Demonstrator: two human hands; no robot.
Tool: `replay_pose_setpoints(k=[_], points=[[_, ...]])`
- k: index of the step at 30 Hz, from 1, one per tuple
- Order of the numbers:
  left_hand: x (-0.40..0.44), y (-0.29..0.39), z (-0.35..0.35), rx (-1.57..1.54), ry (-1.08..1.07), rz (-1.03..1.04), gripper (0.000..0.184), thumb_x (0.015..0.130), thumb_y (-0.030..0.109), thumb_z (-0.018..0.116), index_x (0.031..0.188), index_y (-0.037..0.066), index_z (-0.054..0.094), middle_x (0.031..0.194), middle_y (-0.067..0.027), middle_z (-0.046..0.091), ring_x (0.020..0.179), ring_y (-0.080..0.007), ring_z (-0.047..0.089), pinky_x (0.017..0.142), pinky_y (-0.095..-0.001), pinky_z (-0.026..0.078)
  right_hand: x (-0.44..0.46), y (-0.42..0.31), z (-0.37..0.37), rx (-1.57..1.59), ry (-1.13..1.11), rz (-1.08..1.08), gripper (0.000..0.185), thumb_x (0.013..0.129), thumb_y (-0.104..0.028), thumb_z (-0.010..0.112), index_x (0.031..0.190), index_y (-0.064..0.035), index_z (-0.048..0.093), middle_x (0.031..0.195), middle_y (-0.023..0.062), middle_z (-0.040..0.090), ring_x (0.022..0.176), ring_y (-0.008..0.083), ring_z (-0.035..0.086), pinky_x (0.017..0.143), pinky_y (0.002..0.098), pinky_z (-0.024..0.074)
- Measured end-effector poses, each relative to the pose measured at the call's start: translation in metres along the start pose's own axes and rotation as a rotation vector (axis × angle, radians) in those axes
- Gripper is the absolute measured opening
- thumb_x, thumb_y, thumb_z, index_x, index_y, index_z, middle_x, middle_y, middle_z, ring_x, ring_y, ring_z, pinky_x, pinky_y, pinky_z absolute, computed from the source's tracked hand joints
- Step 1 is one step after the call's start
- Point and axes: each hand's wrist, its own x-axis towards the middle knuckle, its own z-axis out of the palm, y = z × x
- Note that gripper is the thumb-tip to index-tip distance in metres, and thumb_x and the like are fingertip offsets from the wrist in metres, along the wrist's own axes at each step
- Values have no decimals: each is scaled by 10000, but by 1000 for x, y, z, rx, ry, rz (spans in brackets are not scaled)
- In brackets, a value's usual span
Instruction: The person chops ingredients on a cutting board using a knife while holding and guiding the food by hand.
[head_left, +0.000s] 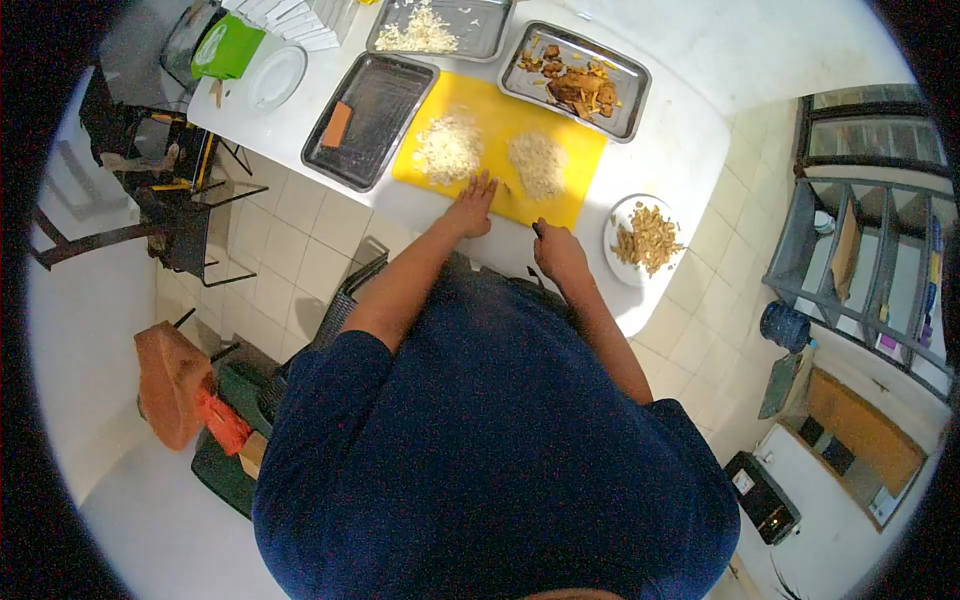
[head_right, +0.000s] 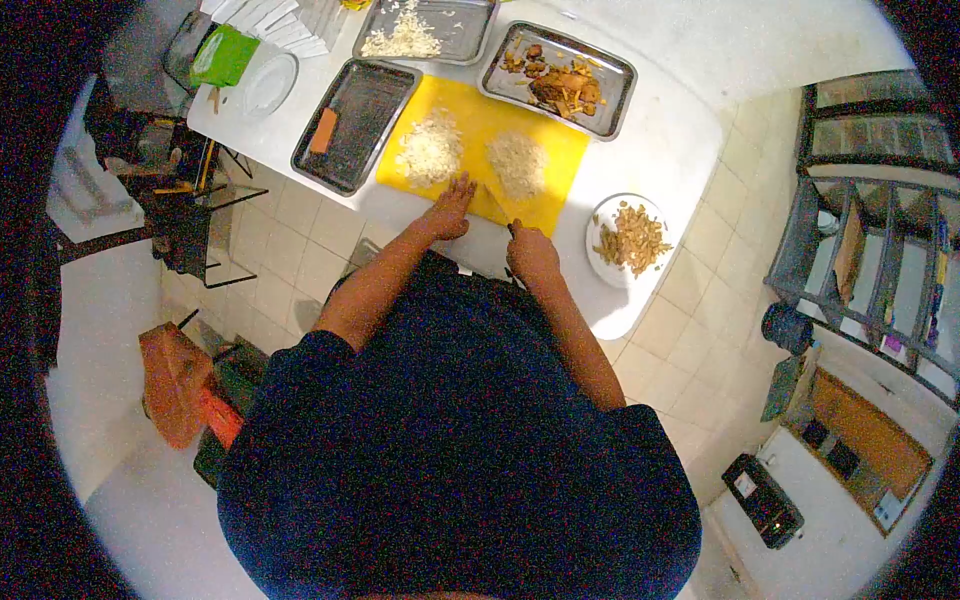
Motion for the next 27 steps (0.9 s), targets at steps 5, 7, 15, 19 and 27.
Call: replay_pose_setpoints(k=[5,7,15,19,27], points=[[0,0,-6,-12,-41,1,904,735,82,556,1490,48,60,1551,-188,-41,1419,-413,38,1121,-536,191,8,-9,1,5,-30,42,288,858,-153,492,1100,-13,559,942,272,633,892,428,615,801,511,490],[-2,2,-7,-13,-40,8,908,732,78,555,1491,50,58,1552,-185,-45,1421,-408,35,1122,-533,191,8,-8,4,5,-36,49,290,856,-156,492,1105,-23,561,945,267,634,896,427,614,806,510,490],[2,-2,-5,-23,-47,12,909,722,74,538,1496,73,61,1554,-177,-49,1422,-410,8,1128,-531,170,5,-5,-2,-19,-20,-17,285,867,-160,475,1098,-23,569,938,249,641,894,419,620,804,506,494],[4,-6,-1,-58,-66,13,924,705,79,536,1498,83,63,1555,-172,-55,1420,-417,-3,1127,-541,158,11,-3,5,-4,-32,-1,293,852,-166,496,1092,-12,564,948,248,640,905,411,615,817,497,488],[6,-10,-2,-79,-82,27,920,713,89,526,1501,95,51,1553,-174,-75,1417,-424,-16,1124,-556,144,8,-7,-9,-14,-44,-1,300,852,-156,487,1100,-13,577,981,261,633,931,416,609,834,502,485]])
